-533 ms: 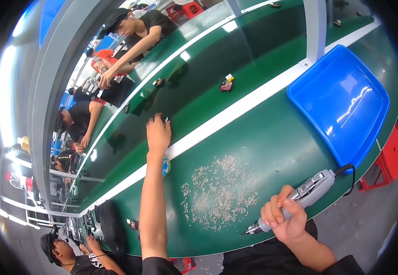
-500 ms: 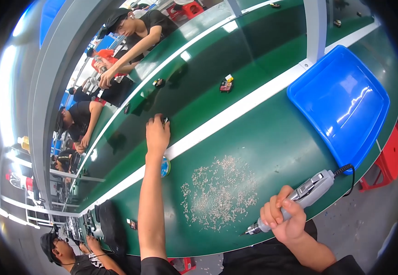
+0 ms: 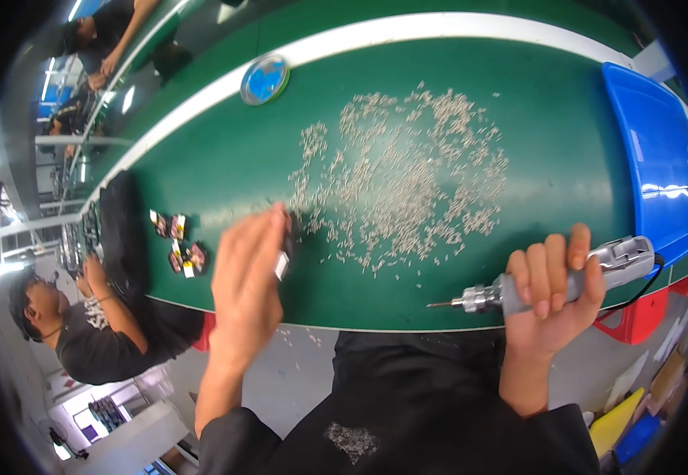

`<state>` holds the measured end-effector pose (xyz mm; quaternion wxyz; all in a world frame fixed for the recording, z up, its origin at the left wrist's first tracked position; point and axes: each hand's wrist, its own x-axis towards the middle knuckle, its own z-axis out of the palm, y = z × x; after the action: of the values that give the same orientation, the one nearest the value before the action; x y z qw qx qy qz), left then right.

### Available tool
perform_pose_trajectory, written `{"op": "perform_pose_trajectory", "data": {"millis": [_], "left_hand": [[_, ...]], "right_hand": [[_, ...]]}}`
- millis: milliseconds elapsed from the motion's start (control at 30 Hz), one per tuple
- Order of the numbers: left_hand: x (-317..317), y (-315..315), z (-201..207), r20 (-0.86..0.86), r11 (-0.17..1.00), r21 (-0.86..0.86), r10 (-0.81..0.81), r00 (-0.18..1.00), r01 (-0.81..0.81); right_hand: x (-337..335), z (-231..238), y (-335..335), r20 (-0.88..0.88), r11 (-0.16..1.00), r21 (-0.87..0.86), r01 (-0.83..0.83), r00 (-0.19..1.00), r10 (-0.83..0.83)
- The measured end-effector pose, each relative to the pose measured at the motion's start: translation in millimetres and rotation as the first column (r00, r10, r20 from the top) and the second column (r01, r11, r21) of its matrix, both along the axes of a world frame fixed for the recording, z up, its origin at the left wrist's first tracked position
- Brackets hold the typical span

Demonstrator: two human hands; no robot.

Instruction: The recorder is assembling small electronic components at a workbench, using an electric screwdriver.

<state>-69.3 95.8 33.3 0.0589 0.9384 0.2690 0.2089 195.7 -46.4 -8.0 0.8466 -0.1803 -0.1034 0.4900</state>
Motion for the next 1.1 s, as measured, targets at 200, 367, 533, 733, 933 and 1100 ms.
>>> {"op": "perform_pose_trajectory", "data": {"millis": [200, 367, 533, 733, 933, 1100], "left_hand": [[-11, -61, -26, -0.06, 0.999, 0.026, -0.021, 0.998, 0.022], [-2, -61, -19, -0.047, 0.996, -0.053, -0.071, 0.996, 0.069], [14, -61, -14, -0.023, 0.975, -0.119, -0.19, 0.981, 0.186], [30, -65, -6, 0.006, 0.924, -0.272, -0.278, 0.961, 0.269], [29, -64, -15, 0.031, 0.947, -0.17, -0.272, 0.962, 0.273], [32, -66, -22, 0.059, 0.953, -0.065, -0.293, 0.954, 0.297]], "right_hand": [[-3, 4, -3, 0.023, 0.999, -0.026, 0.019, 1.0, -0.019], [-21, 6, -10, 0.054, 0.997, -0.064, 0.045, 0.998, -0.041], [-65, 8, -19, 0.072, 0.981, -0.103, -0.163, 0.983, 0.17], [-110, 1, -33, -0.055, 0.974, -0.05, -0.22, 0.975, 0.217], [-117, -5, -42, 0.077, 0.929, -0.243, -0.278, 0.949, 0.305], [-118, -7, -44, -0.017, 0.955, -0.16, -0.25, 0.968, 0.251]]}}
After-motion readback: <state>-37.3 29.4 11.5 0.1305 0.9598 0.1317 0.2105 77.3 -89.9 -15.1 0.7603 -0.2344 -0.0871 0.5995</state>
